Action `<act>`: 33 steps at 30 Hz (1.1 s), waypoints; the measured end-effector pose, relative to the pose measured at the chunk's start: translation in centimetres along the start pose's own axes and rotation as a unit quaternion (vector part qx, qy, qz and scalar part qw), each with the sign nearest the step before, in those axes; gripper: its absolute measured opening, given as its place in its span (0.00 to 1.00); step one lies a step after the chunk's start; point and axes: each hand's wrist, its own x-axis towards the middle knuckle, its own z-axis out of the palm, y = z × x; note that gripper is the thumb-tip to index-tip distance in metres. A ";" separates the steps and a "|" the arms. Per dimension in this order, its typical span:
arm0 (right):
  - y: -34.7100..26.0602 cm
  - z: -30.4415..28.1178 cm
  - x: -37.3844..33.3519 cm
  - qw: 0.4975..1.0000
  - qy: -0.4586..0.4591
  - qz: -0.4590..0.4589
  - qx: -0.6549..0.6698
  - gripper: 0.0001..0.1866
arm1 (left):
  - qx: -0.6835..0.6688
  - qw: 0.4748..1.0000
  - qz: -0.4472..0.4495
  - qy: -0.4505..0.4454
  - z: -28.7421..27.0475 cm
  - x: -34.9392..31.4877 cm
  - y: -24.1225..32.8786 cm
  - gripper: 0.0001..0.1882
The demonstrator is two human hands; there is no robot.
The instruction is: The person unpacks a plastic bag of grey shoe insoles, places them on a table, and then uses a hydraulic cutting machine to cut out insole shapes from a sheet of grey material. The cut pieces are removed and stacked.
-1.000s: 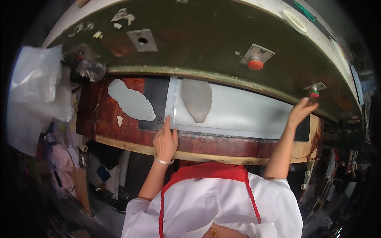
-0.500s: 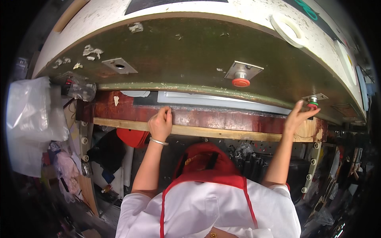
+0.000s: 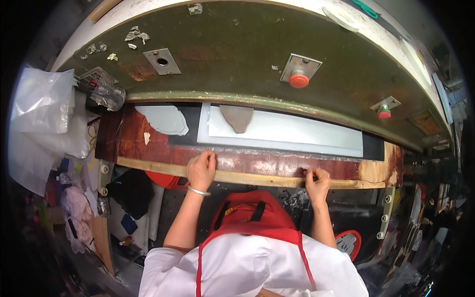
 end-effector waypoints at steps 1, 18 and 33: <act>-1.2 0.4 0.3 0.995 0.032 0.002 0.089 0.03 | 0.000 1.000 0.012 0.007 -0.5 -1.1 0.0 0.02; -12.9 5.1 -3.2 0.893 -0.202 -0.004 0.401 0.55 | 0.003 0.997 0.030 -0.067 -6.9 -16.1 0.1 0.03; -6.1 5.0 -0.9 0.966 -0.056 -0.174 0.183 0.45 | -0.003 0.996 0.046 -0.076 -6.1 -10.9 1.2 0.03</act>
